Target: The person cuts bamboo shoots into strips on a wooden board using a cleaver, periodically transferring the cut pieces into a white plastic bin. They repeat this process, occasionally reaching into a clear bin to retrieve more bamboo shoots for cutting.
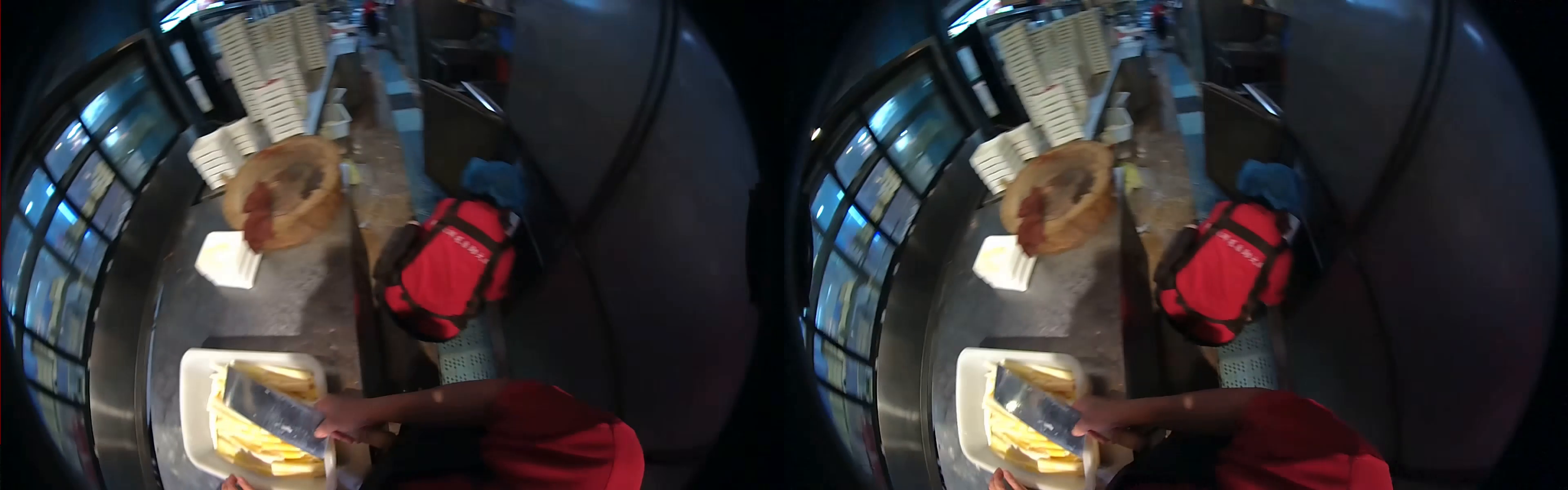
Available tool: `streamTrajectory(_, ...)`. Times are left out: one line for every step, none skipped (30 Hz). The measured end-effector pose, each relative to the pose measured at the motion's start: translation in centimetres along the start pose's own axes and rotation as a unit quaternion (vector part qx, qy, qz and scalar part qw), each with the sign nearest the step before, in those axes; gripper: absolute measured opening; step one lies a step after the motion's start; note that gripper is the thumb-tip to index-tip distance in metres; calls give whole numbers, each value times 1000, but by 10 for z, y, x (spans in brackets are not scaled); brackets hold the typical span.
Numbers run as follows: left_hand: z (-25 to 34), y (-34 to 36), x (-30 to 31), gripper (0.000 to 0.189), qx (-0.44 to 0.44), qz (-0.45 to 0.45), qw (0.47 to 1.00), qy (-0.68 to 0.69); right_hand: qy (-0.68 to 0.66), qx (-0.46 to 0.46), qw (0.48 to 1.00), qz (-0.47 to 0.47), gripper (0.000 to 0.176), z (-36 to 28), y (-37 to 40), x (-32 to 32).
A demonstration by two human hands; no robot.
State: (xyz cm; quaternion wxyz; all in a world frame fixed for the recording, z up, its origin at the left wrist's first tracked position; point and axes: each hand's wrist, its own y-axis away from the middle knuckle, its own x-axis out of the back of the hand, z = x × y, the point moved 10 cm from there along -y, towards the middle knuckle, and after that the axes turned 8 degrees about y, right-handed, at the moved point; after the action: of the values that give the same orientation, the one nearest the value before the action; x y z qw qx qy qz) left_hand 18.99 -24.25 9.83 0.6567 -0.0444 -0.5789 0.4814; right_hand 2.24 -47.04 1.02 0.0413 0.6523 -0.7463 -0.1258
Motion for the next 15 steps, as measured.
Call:
streamTrajectory(11,-5,-11,22,-16,-14,1000,8,-13,0,1000,18,10,0,1,3)
streamTrajectory(18,-8,-16,21,1,-16,1000,21,-50,-24,998,29,9,6,1,2)
streamTrajectory(21,-11,-18,21,19,-16,999,31,-87,-45,995,37,9,10,0,1)
streamTrajectory(27,-13,-22,21,8,-25,999,31,-99,-41,993,45,9,9,0,2)
streamTrajectory(34,-12,-26,22,-18,-27,999,30,-83,-38,994,54,9,8,2,3)
streamTrajectory(39,-11,-33,23,-43,-28,998,29,-66,-37,995,63,10,9,3,5)
streamTrajectory(46,-12,-38,24,-83,-27,996,29,-77,-36,994,68,10,11,2,4)
streamTrajectory(45,-12,-39,24,-90,-36,995,28,-76,-28,994,71,11,10,1,3)
streamTrajectory(47,-11,-42,24,-96,-37,995,20,-68,-21,995,74,12,10,0,5)
streamTrajectory(55,-12,-42,24,-101,-36,994,10,-71,-21,994,76,12,10,1,6)
streamTrajectory(61,-12,-41,24,-102,-37,994,11,-73,-15,995,71,12,8,1,5)
streamTrajectory(64,-14,-40,24,-87,-44,995,23,-74,-9,995,68,12,7,1,4)
streamTrajectory(67,-15,-40,24,-72,-51,995,36,-77,-10,994,71,12,9,0,5)
streamTrajectory(67,-16,-42,24,-58,-60,995,50,-70,-9,995,72,12,10,-2,5)
streamTrajectory(62,-13,-44,24,-59,-66,995,50,-65,-8,995,71,11,11,-4,4)
